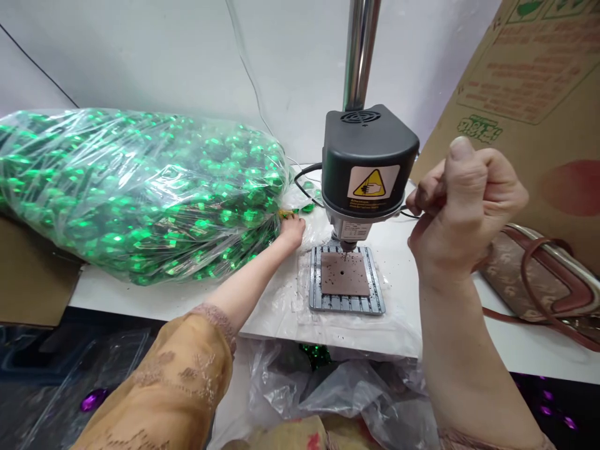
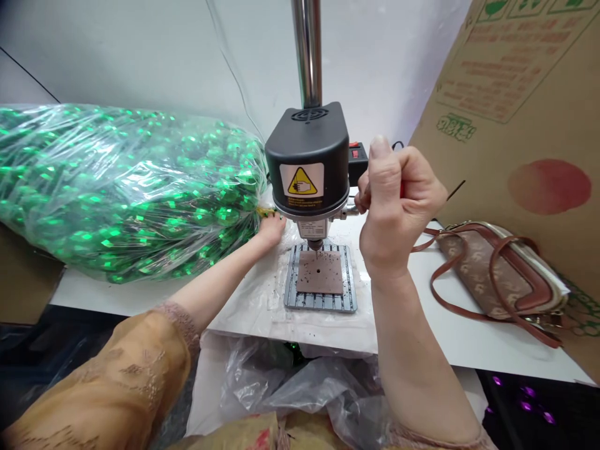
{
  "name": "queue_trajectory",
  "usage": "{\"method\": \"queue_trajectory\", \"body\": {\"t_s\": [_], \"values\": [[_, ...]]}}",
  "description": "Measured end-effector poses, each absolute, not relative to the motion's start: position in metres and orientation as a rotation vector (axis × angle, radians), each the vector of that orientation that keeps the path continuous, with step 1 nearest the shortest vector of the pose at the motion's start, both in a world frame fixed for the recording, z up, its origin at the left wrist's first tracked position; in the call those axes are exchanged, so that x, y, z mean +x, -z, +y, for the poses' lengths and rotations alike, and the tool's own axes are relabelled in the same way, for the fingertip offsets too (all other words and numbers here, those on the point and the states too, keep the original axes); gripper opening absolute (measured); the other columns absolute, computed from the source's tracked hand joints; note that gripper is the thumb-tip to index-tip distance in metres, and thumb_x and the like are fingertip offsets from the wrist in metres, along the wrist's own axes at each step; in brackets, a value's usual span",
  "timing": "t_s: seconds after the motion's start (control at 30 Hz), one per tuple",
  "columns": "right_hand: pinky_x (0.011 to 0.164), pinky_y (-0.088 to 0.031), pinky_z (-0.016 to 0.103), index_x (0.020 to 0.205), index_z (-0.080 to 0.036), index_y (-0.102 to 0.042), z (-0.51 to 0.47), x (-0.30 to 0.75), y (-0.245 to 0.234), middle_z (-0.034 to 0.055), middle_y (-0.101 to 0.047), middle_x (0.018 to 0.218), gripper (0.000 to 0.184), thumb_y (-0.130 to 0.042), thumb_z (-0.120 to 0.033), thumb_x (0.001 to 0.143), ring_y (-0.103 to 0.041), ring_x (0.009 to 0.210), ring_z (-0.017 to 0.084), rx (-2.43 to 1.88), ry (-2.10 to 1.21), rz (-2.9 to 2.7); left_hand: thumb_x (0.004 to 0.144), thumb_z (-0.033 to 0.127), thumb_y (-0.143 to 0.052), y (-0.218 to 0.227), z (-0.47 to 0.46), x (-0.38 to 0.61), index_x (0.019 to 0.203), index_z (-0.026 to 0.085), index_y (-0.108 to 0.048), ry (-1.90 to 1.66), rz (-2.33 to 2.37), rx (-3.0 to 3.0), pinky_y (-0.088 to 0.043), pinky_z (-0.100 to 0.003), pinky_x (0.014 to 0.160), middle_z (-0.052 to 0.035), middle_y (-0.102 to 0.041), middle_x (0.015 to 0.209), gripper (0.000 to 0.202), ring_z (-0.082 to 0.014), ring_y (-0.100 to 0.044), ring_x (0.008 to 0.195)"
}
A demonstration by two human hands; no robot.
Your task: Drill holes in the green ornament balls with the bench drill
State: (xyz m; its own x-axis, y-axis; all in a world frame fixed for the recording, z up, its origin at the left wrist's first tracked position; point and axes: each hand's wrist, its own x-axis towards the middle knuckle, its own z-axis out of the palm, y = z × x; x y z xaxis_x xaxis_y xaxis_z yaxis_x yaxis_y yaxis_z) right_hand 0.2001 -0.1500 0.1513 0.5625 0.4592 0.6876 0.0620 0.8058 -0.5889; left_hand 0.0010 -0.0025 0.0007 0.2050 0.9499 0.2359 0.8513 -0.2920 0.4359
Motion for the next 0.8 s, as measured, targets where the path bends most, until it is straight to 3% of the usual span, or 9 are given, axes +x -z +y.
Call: {"method": "queue_trajectory", "body": {"t_s": [0.07, 0.13, 0.23, 0.33, 0.6, 0.8], "values": [[0.042, -0.029, 0.020, 0.060, -0.020, -0.036, -0.151, 0.201, -0.151, -0.0087, -0.041, 0.049, 0.043, -0.061, -0.028, 0.094, -0.037, 0.041, 0.000, -0.614, -0.252, -0.968, 0.077, 0.006, -0.075, -0.001, -0.001, -0.004, 0.084, 0.015, -0.070, -0.687, 1.731, 2.246, -0.049, -0.045, 0.092, -0.0143, -0.065, 0.094, 0.013, -0.0380, -0.063, 0.109], [0.043, -0.030, 0.020, 0.061, -0.020, -0.037, -0.151, 0.201, -0.150, -0.0087, -0.042, 0.049, 0.043, -0.062, -0.031, 0.094, -0.037, 0.042, 0.001, -0.619, -0.249, -0.973, 0.077, 0.011, -0.076, -0.002, -0.010, -0.012, 0.094, 0.017, -0.072, -0.769, 1.614, 2.203, -0.049, -0.041, 0.091, -0.0127, -0.067, 0.102, 0.019, -0.0333, -0.065, 0.107], [0.043, -0.030, 0.023, 0.061, -0.021, -0.039, -0.150, 0.202, -0.150, -0.0088, -0.044, 0.049, 0.043, -0.065, -0.033, 0.092, -0.038, 0.042, 0.003, -0.608, -0.250, -0.970, 0.083, 0.029, -0.076, -0.001, -0.035, -0.019, 0.120, 0.021, -0.069, -0.977, 1.198, 1.858, -0.053, -0.035, 0.088, -0.0088, -0.070, 0.115, 0.038, -0.0242, -0.067, 0.100], [0.042, -0.029, 0.025, 0.062, -0.022, -0.040, -0.149, 0.202, -0.149, -0.0086, -0.044, 0.050, 0.042, -0.067, -0.034, 0.091, -0.038, 0.042, 0.003, -0.589, -0.255, -0.960, 0.086, 0.046, -0.073, 0.004, -0.067, -0.019, 0.131, 0.022, -0.063, -1.017, 0.917, 1.323, -0.058, -0.034, 0.078, -0.0086, -0.072, 0.116, 0.052, -0.0205, -0.071, 0.090], [0.042, -0.029, 0.024, 0.061, -0.022, -0.037, -0.148, 0.202, -0.150, -0.0087, -0.042, 0.050, 0.045, -0.068, -0.036, 0.090, -0.037, 0.042, 0.003, -0.604, -0.258, -0.961, 0.074, 0.044, -0.089, 0.019, -0.111, 0.001, 0.132, 0.019, -0.061, -0.903, 0.859, 1.074, -0.058, -0.030, 0.066, -0.0062, -0.075, 0.097, 0.069, -0.0154, -0.071, 0.068], [0.044, -0.028, 0.026, 0.063, -0.023, -0.036, -0.147, 0.203, -0.149, -0.0077, -0.041, 0.051, 0.050, -0.069, -0.050, 0.090, -0.035, 0.043, 0.004, -0.616, -0.237, -0.990, 0.068, 0.055, -0.092, 0.025, -0.117, 0.014, 0.121, 0.014, -0.060, -0.908, 0.935, 1.223, -0.045, -0.022, 0.049, -0.0005, -0.071, 0.081, 0.073, -0.0105, -0.063, 0.055]]}}
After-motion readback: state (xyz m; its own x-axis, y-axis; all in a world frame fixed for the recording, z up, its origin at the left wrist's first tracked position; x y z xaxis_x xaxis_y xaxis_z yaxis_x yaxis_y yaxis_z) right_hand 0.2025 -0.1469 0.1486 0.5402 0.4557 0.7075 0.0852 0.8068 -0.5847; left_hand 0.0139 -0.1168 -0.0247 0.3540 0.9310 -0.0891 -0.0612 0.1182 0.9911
